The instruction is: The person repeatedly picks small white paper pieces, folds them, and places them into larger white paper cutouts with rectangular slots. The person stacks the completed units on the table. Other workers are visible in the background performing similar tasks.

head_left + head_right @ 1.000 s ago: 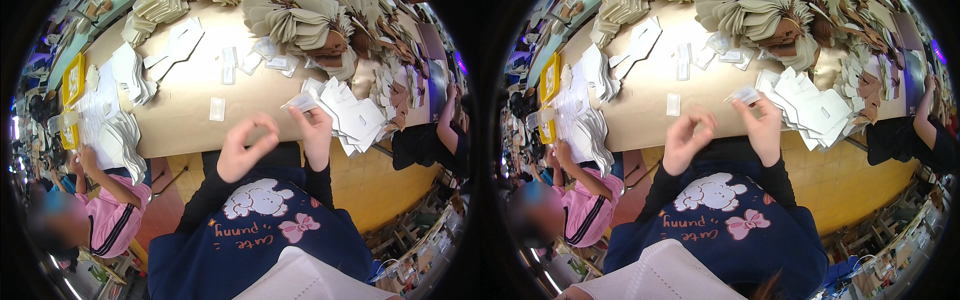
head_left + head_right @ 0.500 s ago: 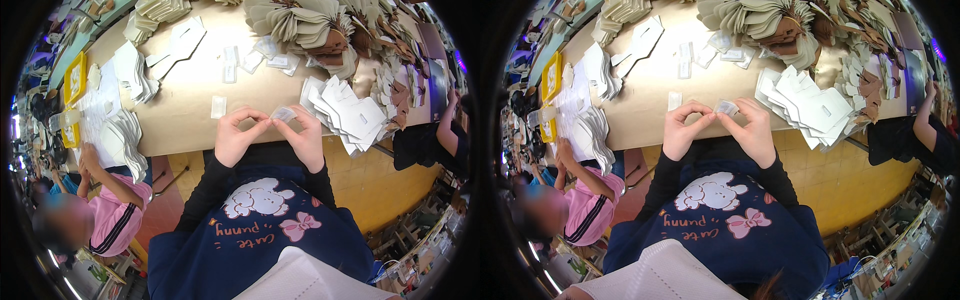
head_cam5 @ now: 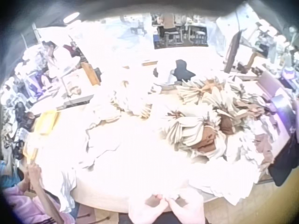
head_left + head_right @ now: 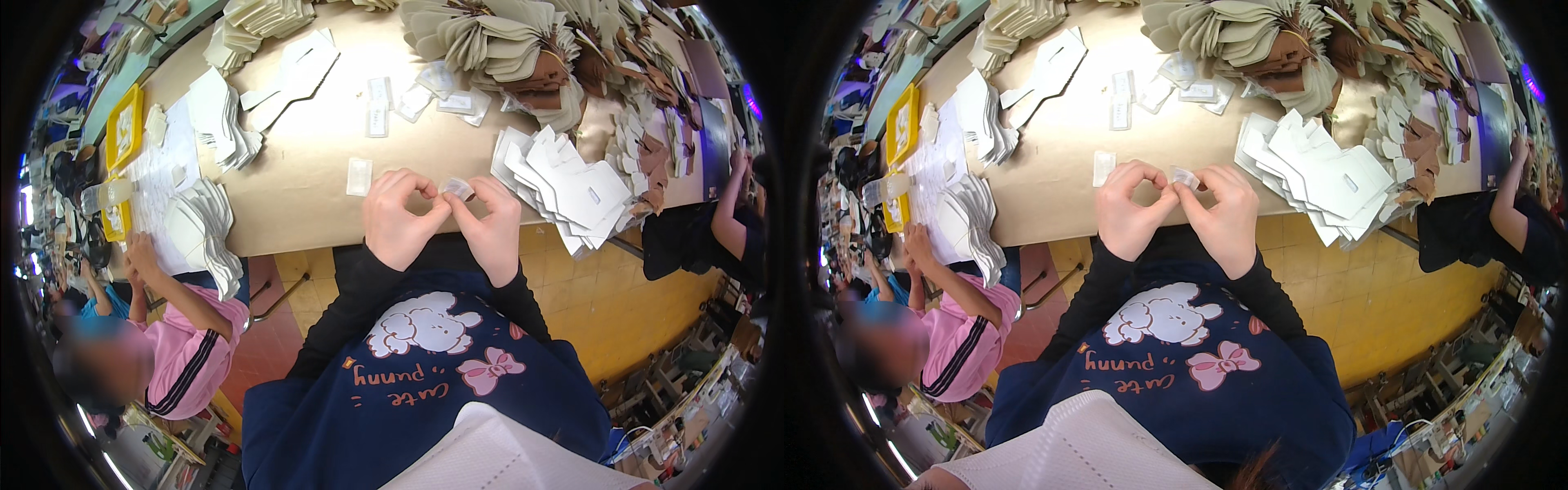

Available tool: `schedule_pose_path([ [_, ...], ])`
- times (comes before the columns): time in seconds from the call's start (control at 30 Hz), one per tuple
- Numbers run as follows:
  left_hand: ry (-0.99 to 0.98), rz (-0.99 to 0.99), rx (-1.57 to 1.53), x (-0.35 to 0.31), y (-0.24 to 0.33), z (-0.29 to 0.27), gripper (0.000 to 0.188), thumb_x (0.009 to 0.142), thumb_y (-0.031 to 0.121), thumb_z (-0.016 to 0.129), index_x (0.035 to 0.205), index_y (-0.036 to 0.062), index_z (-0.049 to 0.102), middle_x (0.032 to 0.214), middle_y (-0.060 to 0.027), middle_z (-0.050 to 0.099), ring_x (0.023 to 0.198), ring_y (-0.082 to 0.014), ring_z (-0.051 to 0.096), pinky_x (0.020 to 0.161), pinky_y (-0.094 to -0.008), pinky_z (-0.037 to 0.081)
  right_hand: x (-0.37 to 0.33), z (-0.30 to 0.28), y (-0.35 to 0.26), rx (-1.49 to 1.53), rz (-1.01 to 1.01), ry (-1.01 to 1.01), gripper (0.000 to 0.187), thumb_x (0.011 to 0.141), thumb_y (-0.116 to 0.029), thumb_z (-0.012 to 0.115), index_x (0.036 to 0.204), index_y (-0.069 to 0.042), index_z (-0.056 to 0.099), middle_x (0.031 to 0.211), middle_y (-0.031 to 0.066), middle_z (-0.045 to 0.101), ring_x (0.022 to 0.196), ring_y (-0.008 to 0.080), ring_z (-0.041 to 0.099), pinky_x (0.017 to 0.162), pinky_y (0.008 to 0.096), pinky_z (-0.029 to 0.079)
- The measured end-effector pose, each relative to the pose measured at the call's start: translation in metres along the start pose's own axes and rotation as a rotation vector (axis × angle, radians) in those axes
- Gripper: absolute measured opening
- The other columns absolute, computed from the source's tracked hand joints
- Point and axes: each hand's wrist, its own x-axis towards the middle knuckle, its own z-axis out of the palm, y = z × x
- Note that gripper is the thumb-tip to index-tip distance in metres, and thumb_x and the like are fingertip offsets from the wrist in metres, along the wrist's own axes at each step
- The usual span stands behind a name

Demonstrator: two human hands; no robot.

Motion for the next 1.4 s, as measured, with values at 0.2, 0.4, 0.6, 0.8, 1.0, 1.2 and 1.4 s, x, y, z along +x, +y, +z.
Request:
schedule_pose_path([
  [0.2,0.051,-0.034,0.024,-0.002,-0.001,0.006,0.013,0.069,0.008,0.074,0.073,0.0052,0.062,0.077,-0.0058,0.065,0.075,-0.0268,0.061,0.070,-0.0371,0.047,-0.001,0.006,0.006,-0.059,0.008,0.050,0.015,0.077,-0.011,0.075,0.078,0.001,0.066,0.072,0.0124,0.061,0.068,0.0294,0.057,0.062,0.0365,0.044],
  [0.4,0.125,-0.090,-0.169,0.001,-0.002,0.000,0.012,0.077,0.008,0.075,0.082,0.0023,0.066,0.079,-0.0060,0.067,0.084,-0.0210,0.065,0.078,-0.0336,0.050,0.003,-0.006,0.014,0.139,0.139,0.068,0.015,0.083,-0.010,0.075,0.090,0.003,0.071,0.077,0.0078,0.067,0.067,0.0176,0.056,0.065,0.0298,0.044],
  [0.6,-0.153,-0.448,-0.797,0.002,-0.005,-0.001,0.015,0.088,0.008,0.074,0.099,-0.0021,0.072,0.092,-0.0069,0.072,0.089,-0.0121,0.066,0.082,-0.0271,0.051,-0.001,-0.009,0.009,0.629,0.387,-0.141,0.018,0.089,-0.011,0.072,0.099,0.004,0.073,0.081,0.0042,0.069,0.072,0.0087,0.054,0.070,0.0239,0.043],
  [0.8,-0.288,-0.457,-0.794,0.005,-0.013,-0.022,0.013,0.088,0.005,0.074,0.099,-0.0031,0.073,0.090,-0.0071,0.073,0.083,-0.0096,0.065,0.077,-0.0239,0.050,0.008,-0.018,0.004,0.420,0.158,-0.030,0.015,0.089,-0.009,0.072,0.093,0.006,0.070,0.081,0.0063,0.068,0.076,0.0110,0.055,0.072,0.0251,0.044],
  [1.0,-0.184,-0.482,-0.818,0.005,-0.015,-0.023,0.012,0.089,0.007,0.073,0.097,-0.0029,0.072,0.091,-0.0062,0.072,0.084,-0.0097,0.064,0.078,-0.0232,0.049,0.005,-0.017,0.006,0.455,0.203,-0.078,0.010,0.088,-0.004,0.070,0.087,0.007,0.070,0.076,0.0048,0.066,0.072,0.0093,0.055,0.070,0.0235,0.042],
  [1.2,-0.135,-0.481,-0.763,0.006,-0.017,-0.013,0.023,0.091,0.007,0.071,0.111,-0.0025,0.065,0.092,-0.0047,0.069,0.083,-0.0086,0.062,0.079,-0.0236,0.048,0.005,-0.012,0.010,0.410,0.281,-0.154,0.010,0.090,-0.004,0.069,0.087,0.005,0.070,0.077,0.0003,0.064,0.073,0.0057,0.054,0.069,0.0211,0.041],
  [1.4,-0.214,-0.473,-0.775,0.002,-0.013,-0.012,0.055,0.087,-0.002,0.072,0.135,0.0019,0.046,0.084,-0.0026,0.065,0.080,-0.0071,0.061,0.077,-0.0217,0.048,0.004,-0.003,0.014,0.535,0.321,-0.059,0.014,0.089,-0.009,0.072,0.086,0.004,0.071,0.077,-0.0002,0.066,0.070,0.0050,0.053,0.066,0.0215,0.041],
])
